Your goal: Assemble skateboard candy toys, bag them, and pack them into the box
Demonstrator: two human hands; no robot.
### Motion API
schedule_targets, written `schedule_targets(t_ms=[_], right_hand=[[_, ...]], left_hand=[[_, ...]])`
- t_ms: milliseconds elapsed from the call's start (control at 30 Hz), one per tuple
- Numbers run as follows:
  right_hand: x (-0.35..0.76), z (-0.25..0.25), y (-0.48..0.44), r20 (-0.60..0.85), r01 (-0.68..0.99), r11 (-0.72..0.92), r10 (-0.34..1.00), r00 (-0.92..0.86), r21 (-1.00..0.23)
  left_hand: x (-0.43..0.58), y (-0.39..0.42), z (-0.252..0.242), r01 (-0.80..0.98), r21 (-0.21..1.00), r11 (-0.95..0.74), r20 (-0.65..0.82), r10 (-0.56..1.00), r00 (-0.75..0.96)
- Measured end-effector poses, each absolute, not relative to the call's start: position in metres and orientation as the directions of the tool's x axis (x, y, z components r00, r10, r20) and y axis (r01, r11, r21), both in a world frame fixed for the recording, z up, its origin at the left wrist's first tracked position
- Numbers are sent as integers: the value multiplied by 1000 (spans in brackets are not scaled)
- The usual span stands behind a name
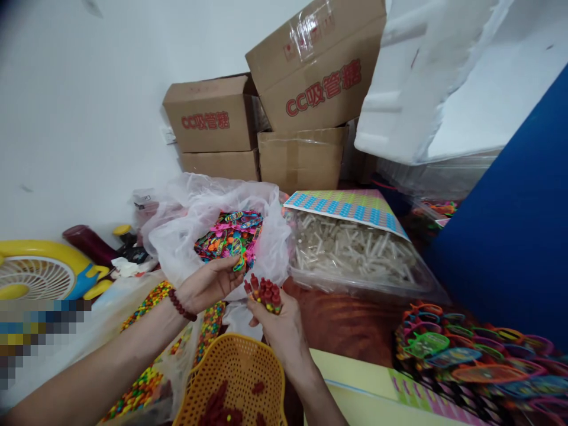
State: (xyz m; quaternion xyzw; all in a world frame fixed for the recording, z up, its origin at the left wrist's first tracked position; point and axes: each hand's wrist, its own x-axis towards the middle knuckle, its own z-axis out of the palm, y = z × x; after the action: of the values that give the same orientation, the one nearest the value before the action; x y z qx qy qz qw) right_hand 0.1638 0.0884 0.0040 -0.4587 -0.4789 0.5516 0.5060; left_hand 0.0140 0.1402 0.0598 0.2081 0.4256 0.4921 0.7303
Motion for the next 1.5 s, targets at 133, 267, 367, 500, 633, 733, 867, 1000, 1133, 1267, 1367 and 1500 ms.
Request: schedule_targets(t_ms=[133, 267, 367, 500, 633, 733, 867, 1000, 1133, 1267, 1367, 1500], right_hand=[[165, 7, 82, -34, -121, -41, 998, -61, -992], [168, 13, 75, -58, -106, -64, 997, -57, -992], [169, 15, 72, -82, -102, -89, 994, -67, -991], [168, 14, 68, -119, -141, -123, 992, -37, -982], [166, 11, 65, -149, -202, -145, 989, 6, -969], [163, 6, 62, -159, -230, -142, 986, 56, -963], [164, -7, 58, -143, -237, -121, 987, 78, -964], [197, -24, 44, -182, -124, -183, 983, -23, -975], [258, -41, 21, -272, 56, -272, 962, 17, -961], [288, -54, 16, -380, 181, -398, 916, 125, -899], [276, -64, 34, -392, 212, -414, 910, 139, -885], [251, -77, 70, -297, 347, -332, 943, 150, -877]], left_hand=[[21, 127, 58, -530, 747, 403, -371, 913, 171], [26, 118, 54, -525, 781, 339, -282, 941, 189], [30, 112, 51, -515, 805, 296, -241, 955, 172], [35, 107, 49, -492, 845, 211, -181, 977, 109], [42, 103, 43, -405, 912, 69, -73, 997, 6], [46, 102, 34, -313, 950, 4, -18, 999, -39], [53, 96, 21, -224, 974, 18, -22, 1000, -17], [58, 85, 20, -141, 983, 122, -104, 986, 128], [39, 100, 33, -36, 963, 268, -253, 940, 231], [0, 155, 38, 188, 982, 14, -26, 998, 59], [-24, 204, 30, 451, 890, 60, -19, 995, -96], [-39, 246, 14, 600, 790, 126, -30, 985, -167]])
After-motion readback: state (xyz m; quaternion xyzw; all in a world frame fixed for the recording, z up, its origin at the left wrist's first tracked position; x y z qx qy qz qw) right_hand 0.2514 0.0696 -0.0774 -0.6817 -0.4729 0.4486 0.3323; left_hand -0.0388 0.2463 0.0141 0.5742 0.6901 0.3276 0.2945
